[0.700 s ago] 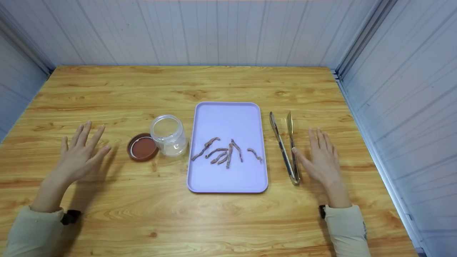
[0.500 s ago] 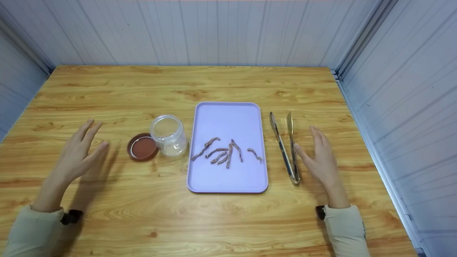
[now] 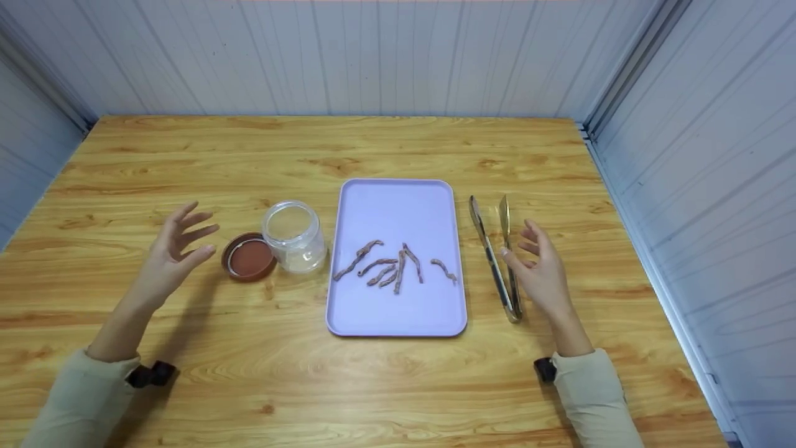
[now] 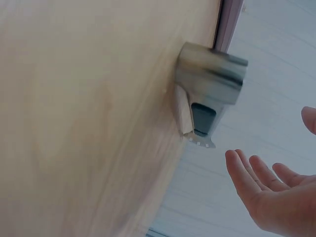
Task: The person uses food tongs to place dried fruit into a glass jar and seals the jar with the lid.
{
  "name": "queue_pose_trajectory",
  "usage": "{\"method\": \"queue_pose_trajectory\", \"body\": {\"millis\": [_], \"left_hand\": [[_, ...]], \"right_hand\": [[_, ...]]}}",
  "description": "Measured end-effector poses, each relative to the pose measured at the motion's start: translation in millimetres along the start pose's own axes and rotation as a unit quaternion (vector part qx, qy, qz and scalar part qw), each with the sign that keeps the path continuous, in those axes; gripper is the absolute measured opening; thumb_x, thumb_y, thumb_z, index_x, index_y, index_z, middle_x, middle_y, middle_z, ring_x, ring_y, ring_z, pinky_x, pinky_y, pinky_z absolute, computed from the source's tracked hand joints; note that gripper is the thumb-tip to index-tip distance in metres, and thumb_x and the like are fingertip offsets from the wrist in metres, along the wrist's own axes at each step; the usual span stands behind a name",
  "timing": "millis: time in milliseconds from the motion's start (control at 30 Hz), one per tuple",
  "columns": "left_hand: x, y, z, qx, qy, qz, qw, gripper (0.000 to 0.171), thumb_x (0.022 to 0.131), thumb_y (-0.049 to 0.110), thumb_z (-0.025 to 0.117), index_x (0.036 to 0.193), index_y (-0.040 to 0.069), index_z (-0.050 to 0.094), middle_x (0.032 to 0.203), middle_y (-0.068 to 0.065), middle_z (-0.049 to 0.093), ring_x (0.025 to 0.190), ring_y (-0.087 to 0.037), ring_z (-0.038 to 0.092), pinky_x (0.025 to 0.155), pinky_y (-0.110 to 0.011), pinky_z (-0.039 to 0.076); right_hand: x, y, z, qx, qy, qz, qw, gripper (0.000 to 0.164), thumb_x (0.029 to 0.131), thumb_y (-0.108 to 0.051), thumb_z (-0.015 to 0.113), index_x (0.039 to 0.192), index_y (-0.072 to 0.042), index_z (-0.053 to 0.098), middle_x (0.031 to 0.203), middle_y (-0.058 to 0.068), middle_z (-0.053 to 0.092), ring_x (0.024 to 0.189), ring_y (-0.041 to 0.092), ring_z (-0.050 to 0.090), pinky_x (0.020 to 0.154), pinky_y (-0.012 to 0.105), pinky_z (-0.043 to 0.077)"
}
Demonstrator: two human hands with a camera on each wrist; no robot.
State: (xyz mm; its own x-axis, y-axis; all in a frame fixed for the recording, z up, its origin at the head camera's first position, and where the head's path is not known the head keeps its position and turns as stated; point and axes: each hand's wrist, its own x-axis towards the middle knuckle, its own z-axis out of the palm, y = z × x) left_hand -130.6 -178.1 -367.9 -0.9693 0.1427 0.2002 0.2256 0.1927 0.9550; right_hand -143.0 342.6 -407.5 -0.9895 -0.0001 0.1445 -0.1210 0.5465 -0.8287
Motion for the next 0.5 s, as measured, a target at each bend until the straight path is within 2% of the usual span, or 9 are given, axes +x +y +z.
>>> {"method": "queue_pose_trajectory", "body": {"millis": [100, 200, 333, 500], "left_hand": [[4.2, -3.6, 10.0, -0.027, -0.013, -0.009, 0.9995, 0.072, 0.081, 0.002, 0.061, 0.138, 0.003, 0.017, 0.13, -0.022, 0.029, 0.116, -0.037, 0.035, 0.091, -0.048, 0.033], [7.7, -6.9, 19.9, -0.042, -0.019, -0.012, 0.9989, 0.073, 0.08, 0.001, 0.063, 0.138, 0.004, 0.019, 0.128, -0.022, 0.032, 0.115, -0.036, 0.037, 0.092, -0.042, 0.034], [10.7, -3.7, 30.3, -0.034, -0.032, -0.015, 0.9988, 0.073, 0.079, -0.002, 0.063, 0.137, 0.002, 0.019, 0.127, -0.023, 0.034, 0.114, -0.034, 0.039, 0.091, -0.034, 0.036], [16.6, -3.5, 39.0, -0.017, -0.052, -0.011, 0.9984, 0.076, 0.079, 0.0, 0.064, 0.138, 0.002, 0.017, 0.128, -0.028, 0.031, 0.114, -0.038, 0.037, 0.09, -0.038, 0.037]], "right_hand": [[0, 1, 3, 0.005, -0.01, -0.009, 1.0, 0.064, 0.086, -0.02, 0.058, 0.138, -0.004, 0.023, 0.126, 0.022, 0.036, 0.108, 0.034, 0.042, 0.075, 0.015, 0.041], [1, 3, 6, 0.005, -0.014, -0.015, 1.0, 0.064, 0.085, -0.019, 0.059, 0.136, -0.003, 0.025, 0.123, 0.023, 0.038, 0.105, 0.034, 0.043, 0.072, 0.014, 0.043], [1, 5, 8, -0.004, -0.023, -0.008, 1.0, 0.064, 0.084, -0.019, 0.061, 0.136, 0.0, 0.026, 0.122, 0.024, 0.04, 0.104, 0.037, 0.043, 0.07, 0.013, 0.043], [2, 3, 9, -0.023, -0.041, 0.019, 0.999, 0.067, 0.084, -0.022, 0.061, 0.136, 0.0, 0.025, 0.123, 0.024, 0.039, 0.107, 0.038, 0.042, 0.07, 0.013, 0.041]]}}
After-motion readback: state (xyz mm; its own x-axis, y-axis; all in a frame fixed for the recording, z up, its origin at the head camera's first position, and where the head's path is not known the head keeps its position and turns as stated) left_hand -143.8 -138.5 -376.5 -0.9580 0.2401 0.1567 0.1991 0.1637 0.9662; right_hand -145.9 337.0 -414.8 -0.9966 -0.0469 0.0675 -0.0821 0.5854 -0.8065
